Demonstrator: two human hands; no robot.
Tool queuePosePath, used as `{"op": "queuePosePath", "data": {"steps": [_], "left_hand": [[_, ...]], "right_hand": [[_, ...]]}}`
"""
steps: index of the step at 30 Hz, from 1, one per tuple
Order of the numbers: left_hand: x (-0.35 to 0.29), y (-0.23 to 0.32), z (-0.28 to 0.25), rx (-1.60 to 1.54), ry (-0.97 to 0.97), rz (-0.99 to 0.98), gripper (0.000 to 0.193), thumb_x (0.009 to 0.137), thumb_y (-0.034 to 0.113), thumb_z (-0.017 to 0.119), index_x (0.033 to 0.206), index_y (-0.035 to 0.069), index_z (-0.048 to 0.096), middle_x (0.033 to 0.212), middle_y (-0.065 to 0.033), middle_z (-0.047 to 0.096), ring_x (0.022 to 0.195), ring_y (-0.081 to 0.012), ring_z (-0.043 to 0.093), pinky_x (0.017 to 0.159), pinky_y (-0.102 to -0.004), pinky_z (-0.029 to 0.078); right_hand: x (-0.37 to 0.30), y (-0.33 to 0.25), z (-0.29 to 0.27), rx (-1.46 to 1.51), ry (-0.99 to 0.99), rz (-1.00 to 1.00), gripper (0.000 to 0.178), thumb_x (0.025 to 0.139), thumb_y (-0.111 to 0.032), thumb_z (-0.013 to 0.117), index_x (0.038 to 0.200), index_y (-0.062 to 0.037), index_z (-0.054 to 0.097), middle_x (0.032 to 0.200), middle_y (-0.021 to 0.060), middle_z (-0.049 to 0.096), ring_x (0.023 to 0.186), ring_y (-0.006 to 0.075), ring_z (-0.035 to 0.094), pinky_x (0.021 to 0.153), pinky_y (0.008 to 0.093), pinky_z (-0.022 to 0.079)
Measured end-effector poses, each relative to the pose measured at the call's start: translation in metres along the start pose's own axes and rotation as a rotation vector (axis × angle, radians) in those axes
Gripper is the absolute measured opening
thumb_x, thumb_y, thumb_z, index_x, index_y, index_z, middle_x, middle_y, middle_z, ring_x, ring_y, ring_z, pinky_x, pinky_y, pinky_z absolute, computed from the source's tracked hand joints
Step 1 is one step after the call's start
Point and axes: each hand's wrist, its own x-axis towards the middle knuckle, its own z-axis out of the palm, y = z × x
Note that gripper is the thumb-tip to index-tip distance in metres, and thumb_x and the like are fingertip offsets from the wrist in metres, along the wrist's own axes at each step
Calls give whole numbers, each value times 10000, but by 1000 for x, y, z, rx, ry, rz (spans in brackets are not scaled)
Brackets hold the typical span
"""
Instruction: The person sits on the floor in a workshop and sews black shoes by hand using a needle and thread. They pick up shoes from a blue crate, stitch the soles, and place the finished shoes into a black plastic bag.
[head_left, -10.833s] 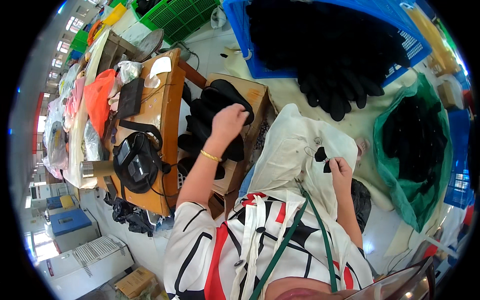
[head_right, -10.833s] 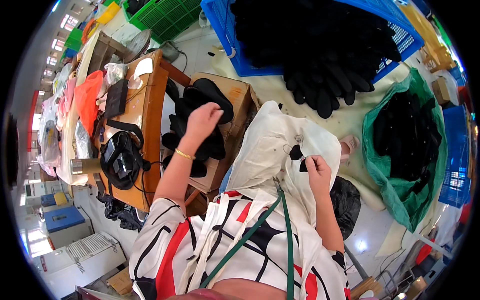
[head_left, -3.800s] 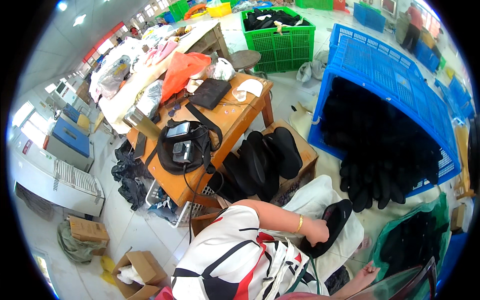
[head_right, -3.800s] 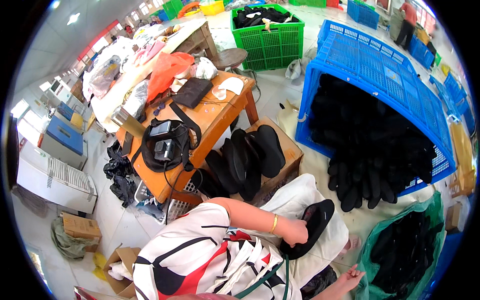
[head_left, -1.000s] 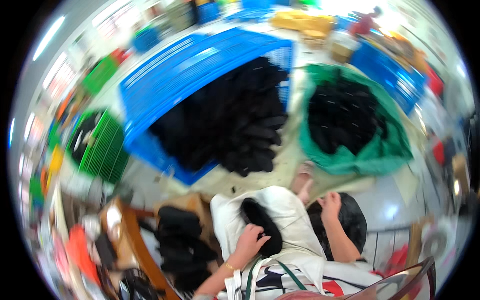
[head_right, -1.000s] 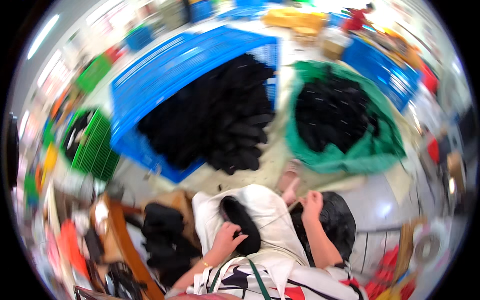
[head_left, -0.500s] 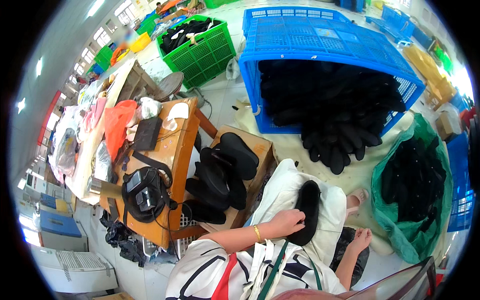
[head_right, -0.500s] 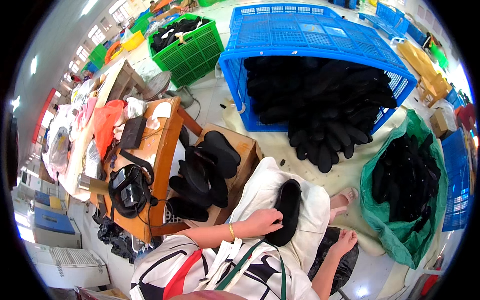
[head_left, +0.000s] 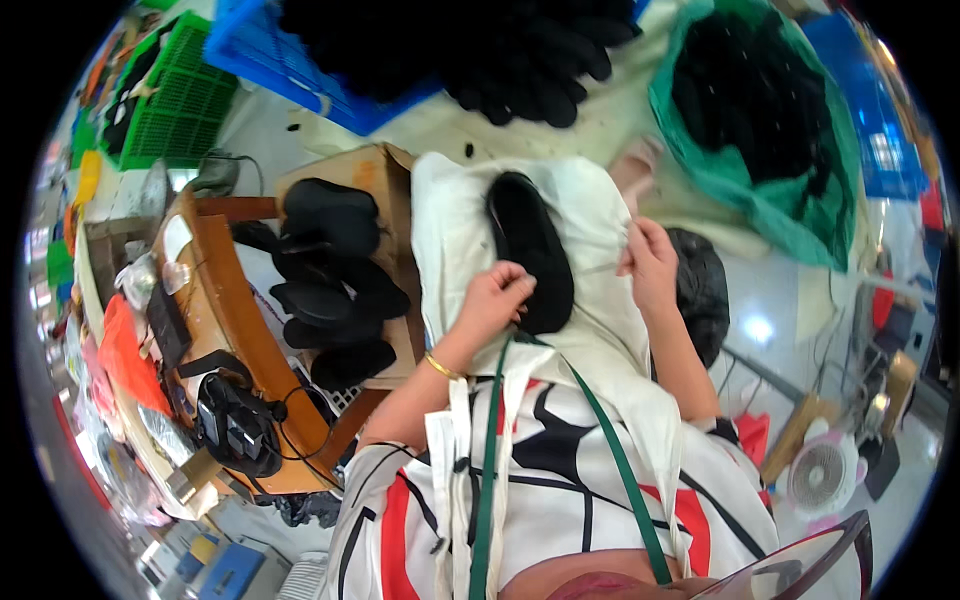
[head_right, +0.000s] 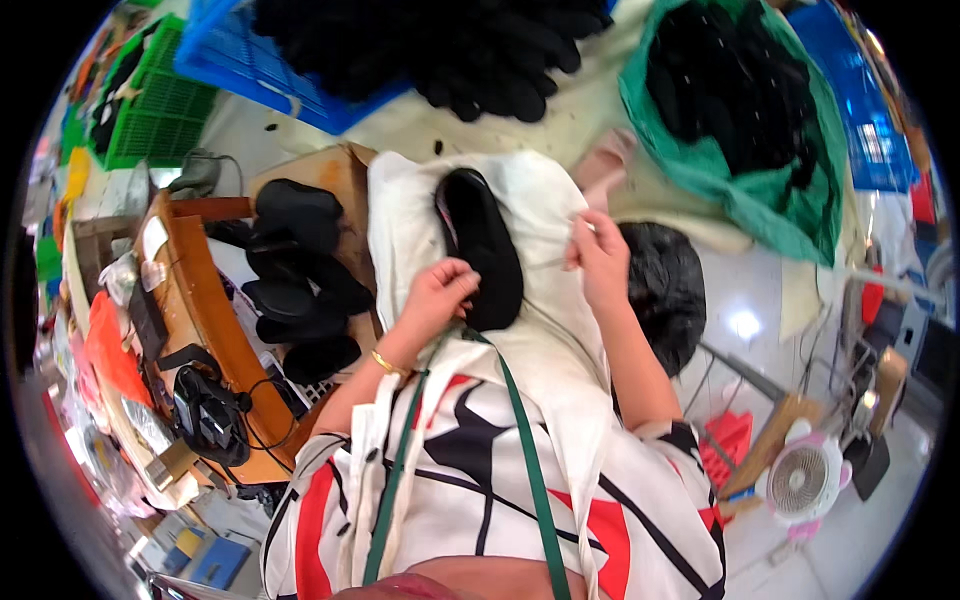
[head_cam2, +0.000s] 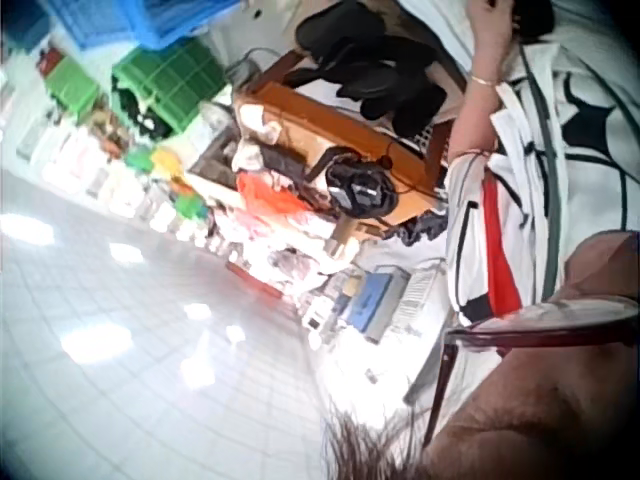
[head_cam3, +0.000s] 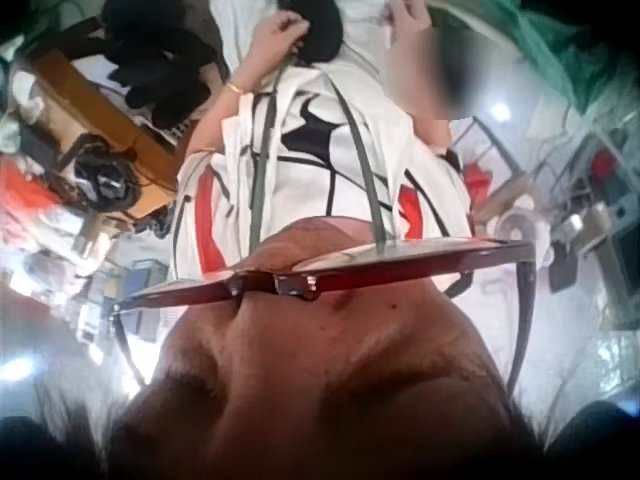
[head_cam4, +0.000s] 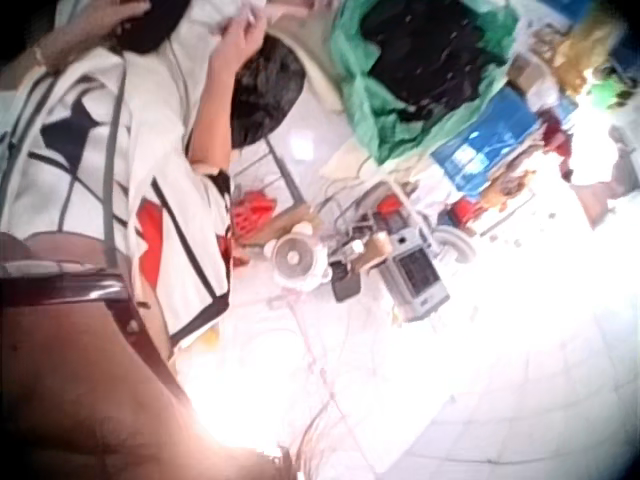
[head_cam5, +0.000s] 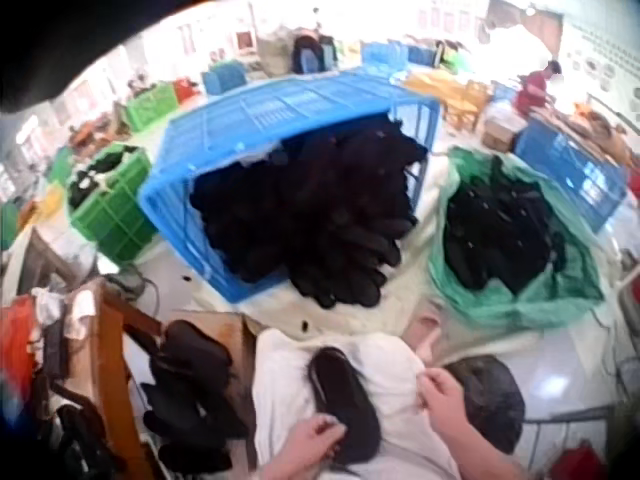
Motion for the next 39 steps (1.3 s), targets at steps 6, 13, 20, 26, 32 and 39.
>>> {"op": "queuePosePath", "data": {"steps": [6, 13, 20, 26, 32, 39], "left_hand": [[4, 0, -9, -202, -46, -101, 147, 933, 176, 636, 1011, 52, 647, 819, -17, 655, 620, -72, 580, 506, -183, 458], [7, -4, -15, -303, -58, -144, 135, 935, 161, 633, 1008, 48, 651, 812, -24, 659, 601, -83, 580, 493, -190, 449], [9, -9, -18, -312, -78, -159, 158, 951, 140, 608, 1073, 42, 631, 826, -33, 666, 614, -90, 597, 499, -202, 473], [10, -11, -18, -329, -79, -158, 170, 946, 144, 618, 1081, 42, 631, 838, -37, 669, 618, -100, 601, 506, -205, 473], [9, -13, -17, -291, -54, -157, 175, 949, 155, 617, 1086, 47, 631, 852, -28, 670, 645, -97, 610, 520, -207, 476], [-4, -7, -7, -346, 5, -66, 171, 906, 155, 681, 1038, 48, 658, 833, 20, 632, 671, -58, 559, 535, -184, 424]], "right_hand": [[-35, 2, 40, -272, -319, 224, 145, 963, -173, 603, 1072, -81, 628, 658, -25, 542, 533, 44, 502, 492, 205, 408], [-52, 3, 59, -631, -453, 33, 145, 928, -110, 593, 1038, -31, 648, 694, 3, 581, 579, 55, 498, 539, 227, 414], [-51, 5, 60, -727, -462, -13, 129, 880, -132, 607, 978, -59, 648, 745, 146, 644, 602, 262, 618, 578, 326, 487], [-50, 9, 58, -727, -469, -85, 136, 876, -129, 606, 980, -52, 647, 768, 152, 655, 632, 278, 636, 589, 334, 494], [-49, 11, 58, -719, -478, -125, 145, 867, -121, 607, 988, -49, 646, 796, 164, 657, 656, 286, 640, 602, 333, 498], [-47, 1, 57, -535, -502, 240, 117, 918, -101, 587, 987, -25, 643, 701, 42, 618, 590, 94, 579, 547, 252, 466]]}}
